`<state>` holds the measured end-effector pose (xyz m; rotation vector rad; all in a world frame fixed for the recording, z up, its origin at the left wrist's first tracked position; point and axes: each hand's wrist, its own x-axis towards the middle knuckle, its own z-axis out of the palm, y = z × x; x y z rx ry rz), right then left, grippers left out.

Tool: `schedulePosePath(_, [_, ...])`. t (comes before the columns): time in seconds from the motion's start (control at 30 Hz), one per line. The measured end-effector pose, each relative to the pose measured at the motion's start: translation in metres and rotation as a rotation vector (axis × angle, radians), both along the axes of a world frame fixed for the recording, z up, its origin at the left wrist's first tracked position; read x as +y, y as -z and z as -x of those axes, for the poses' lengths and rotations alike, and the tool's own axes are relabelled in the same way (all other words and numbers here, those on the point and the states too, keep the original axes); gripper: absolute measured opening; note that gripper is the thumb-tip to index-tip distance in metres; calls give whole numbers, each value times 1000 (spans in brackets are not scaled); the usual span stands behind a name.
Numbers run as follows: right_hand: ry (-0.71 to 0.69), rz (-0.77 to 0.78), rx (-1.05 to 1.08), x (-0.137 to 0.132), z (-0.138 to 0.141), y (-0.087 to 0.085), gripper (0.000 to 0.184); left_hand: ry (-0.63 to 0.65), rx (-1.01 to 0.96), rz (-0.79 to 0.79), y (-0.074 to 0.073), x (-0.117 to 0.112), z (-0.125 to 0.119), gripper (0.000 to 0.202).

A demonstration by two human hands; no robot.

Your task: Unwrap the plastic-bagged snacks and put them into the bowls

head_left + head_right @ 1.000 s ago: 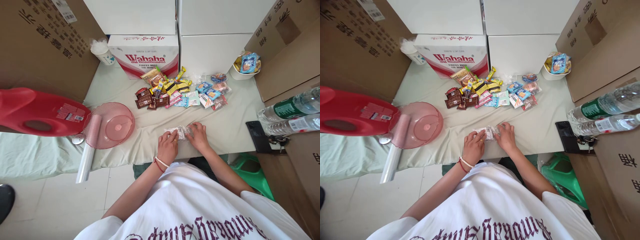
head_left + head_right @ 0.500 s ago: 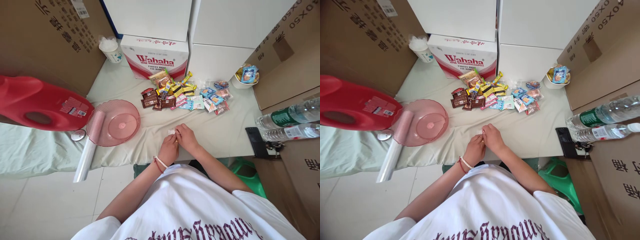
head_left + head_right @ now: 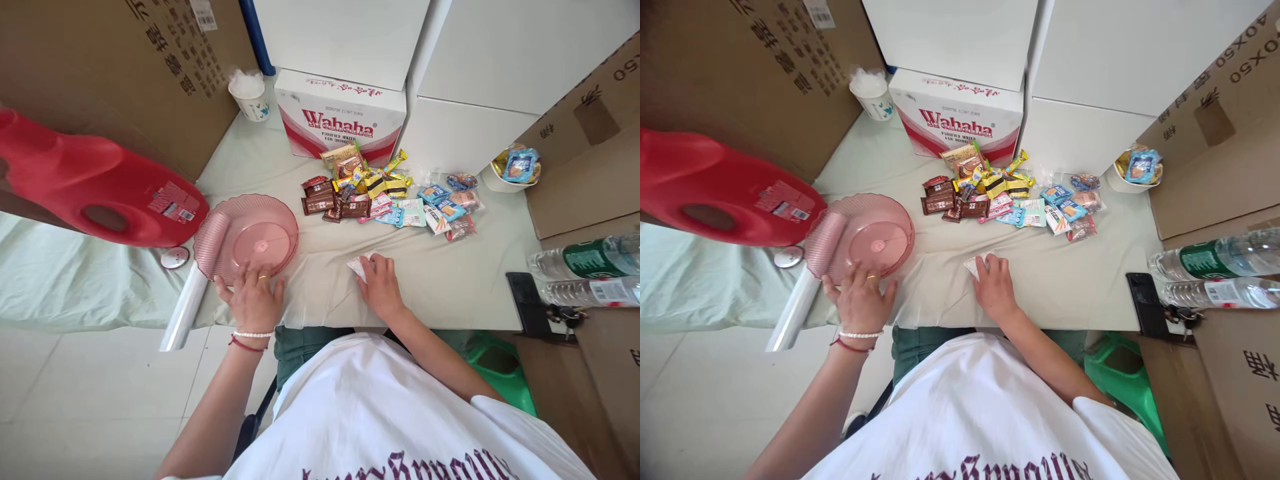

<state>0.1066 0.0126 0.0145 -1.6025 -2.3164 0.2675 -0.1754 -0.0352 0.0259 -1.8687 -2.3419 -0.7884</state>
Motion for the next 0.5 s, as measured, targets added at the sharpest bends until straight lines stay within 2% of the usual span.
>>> schedulePosePath(0.07, [31,-45,120,0,-12,-1,41,54,43,73,2,1,15,20])
schedulePosePath(0.13, [78,-63,284,0,-33,-2,39,133,69,37,0,-3,22,20])
schedulePosePath(0.2, [195,-42,468,-2,-63,-4,39,263,75,-23,-7,-11,18,16])
schedulePosePath(0.3, [479,-19,787,-6,-110,-17,44,511,49,-55,-21,-22,-10,15])
schedulePosePath(0.37, [579,-26,1038,-6,-135,-35,49,656,11,-52,-28,-27,-38,17])
schedulePosePath(0.43, [552,-13,1215,-5,-150,-56,51,781,-18,-41,-29,-28,-68,20])
schedulePosePath(0.5, [456,59,1205,-2,-153,-75,52,885,-13,-42,-25,-26,-94,20])
